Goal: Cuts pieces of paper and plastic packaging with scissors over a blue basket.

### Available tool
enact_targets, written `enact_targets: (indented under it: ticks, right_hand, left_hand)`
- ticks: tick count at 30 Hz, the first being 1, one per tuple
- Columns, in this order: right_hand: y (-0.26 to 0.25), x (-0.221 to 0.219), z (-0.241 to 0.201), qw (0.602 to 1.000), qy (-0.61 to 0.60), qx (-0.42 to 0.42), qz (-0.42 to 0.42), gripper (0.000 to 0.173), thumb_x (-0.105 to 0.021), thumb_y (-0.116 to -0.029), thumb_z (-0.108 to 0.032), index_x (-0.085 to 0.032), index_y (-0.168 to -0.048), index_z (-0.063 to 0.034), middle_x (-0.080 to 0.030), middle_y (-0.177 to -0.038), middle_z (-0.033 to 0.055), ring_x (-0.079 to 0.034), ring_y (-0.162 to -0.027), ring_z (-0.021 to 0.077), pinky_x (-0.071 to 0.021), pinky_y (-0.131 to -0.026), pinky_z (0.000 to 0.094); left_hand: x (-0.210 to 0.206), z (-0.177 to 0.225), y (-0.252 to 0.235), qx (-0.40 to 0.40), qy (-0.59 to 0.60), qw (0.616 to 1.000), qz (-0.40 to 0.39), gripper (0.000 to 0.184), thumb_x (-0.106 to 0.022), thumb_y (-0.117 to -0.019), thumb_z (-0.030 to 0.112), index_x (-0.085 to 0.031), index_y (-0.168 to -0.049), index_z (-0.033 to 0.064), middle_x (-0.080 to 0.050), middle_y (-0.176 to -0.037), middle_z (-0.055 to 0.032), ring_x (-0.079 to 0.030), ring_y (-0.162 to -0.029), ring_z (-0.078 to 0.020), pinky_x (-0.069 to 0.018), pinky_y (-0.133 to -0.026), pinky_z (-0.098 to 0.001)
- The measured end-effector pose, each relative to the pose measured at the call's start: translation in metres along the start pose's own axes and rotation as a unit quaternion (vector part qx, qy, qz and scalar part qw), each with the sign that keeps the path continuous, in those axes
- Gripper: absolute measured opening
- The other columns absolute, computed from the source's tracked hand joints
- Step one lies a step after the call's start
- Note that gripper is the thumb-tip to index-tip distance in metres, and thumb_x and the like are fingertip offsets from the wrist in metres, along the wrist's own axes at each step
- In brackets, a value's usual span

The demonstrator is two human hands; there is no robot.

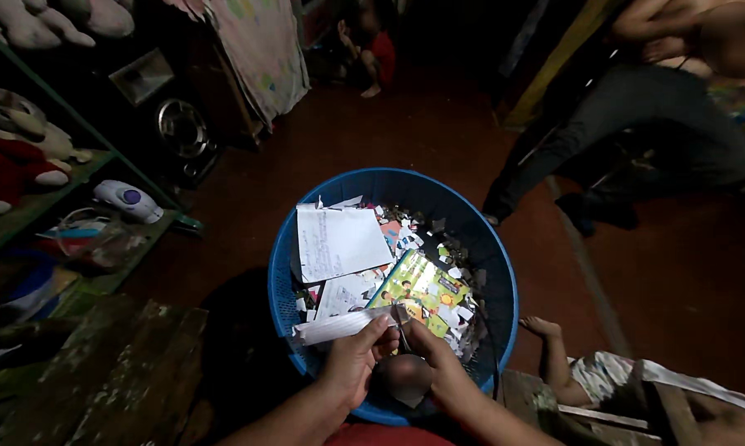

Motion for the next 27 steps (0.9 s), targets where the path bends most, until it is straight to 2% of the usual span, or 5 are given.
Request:
enact_targets:
  ticks: [13,15,19,23,27]
  right_hand:
    - [-0.001,0.001,0.005,0.998,-0.016,-0.048,-0.025,0.077,-0.068,-0.0839,-0.068,-0.058,-0.127,-0.0061,-0.067,-0.087,-0.0038,-0.063,-0.074,0.0029,-0.0561,-0.068,0.0253]
    - [-0.001,0.002,0.005,0.998,-0.024,-0.050,-0.004,0.070,-0.071,-0.0817,-0.067,-0.061,-0.118,-0.0071,-0.064,-0.079,-0.0058,-0.059,-0.067,0.0014,-0.0526,-0.061,0.0228]
    - [0.001,0.006,0.000,0.997,-0.054,-0.047,0.043,0.051,-0.079,-0.0817,-0.051,-0.062,-0.104,-0.0089,-0.058,-0.069,-0.0102,-0.055,-0.057,-0.0017,-0.0484,-0.054,0.0180]
    - [-0.003,0.011,-0.003,0.992,-0.090,0.011,0.094,0.056,-0.077,-0.0858,-0.046,-0.054,-0.117,-0.0058,-0.063,-0.097,-0.0046,-0.062,-0.079,0.0004,-0.0547,-0.067,0.0189]
    - [-0.003,0.014,-0.005,0.982,-0.122,0.011,0.146,0.036,-0.081,-0.0833,-0.018,-0.057,-0.109,-0.0074,-0.066,-0.092,-0.0039,-0.062,-0.072,0.0010,-0.0558,-0.065,0.0190]
  left_hand:
    - [0.001,-0.004,0.001,0.010,-0.025,1.000,0.004,0.009,-0.056,-0.1020,0.002,-0.061,-0.109,-0.0008,-0.071,-0.084,-0.0082,-0.071,-0.072,-0.0147,-0.0609,-0.072,-0.0276]
    - [0.001,-0.004,0.001,0.015,-0.027,0.999,0.008,0.008,-0.057,-0.1017,0.002,-0.061,-0.108,-0.0006,-0.071,-0.082,-0.0081,-0.071,-0.071,-0.0146,-0.0612,-0.071,-0.0276]
    - [0.001,-0.004,0.001,0.013,-0.038,0.999,0.007,0.008,-0.057,-0.1014,0.002,-0.061,-0.108,0.0000,-0.071,-0.082,-0.0072,-0.070,-0.070,-0.0143,-0.0606,-0.070,-0.0275]
    - [0.005,-0.008,-0.001,0.011,-0.073,0.997,0.015,0.014,-0.066,-0.0968,0.004,-0.064,-0.110,-0.0012,-0.071,-0.089,-0.0072,-0.069,-0.079,-0.0139,-0.0591,-0.076,-0.0281]
    - [0.003,-0.012,-0.001,0.018,-0.099,0.995,-0.024,0.016,-0.070,-0.0928,0.002,-0.067,-0.108,-0.0018,-0.073,-0.095,-0.0086,-0.070,-0.089,-0.0156,-0.0589,-0.084,-0.0314]
Point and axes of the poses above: each hand's wrist, its own y-axis away from the middle knuckle, its own x-axis out of the back of the hand, z = x × y, the point moved 4 cm from there along -y, towards the middle knuckle
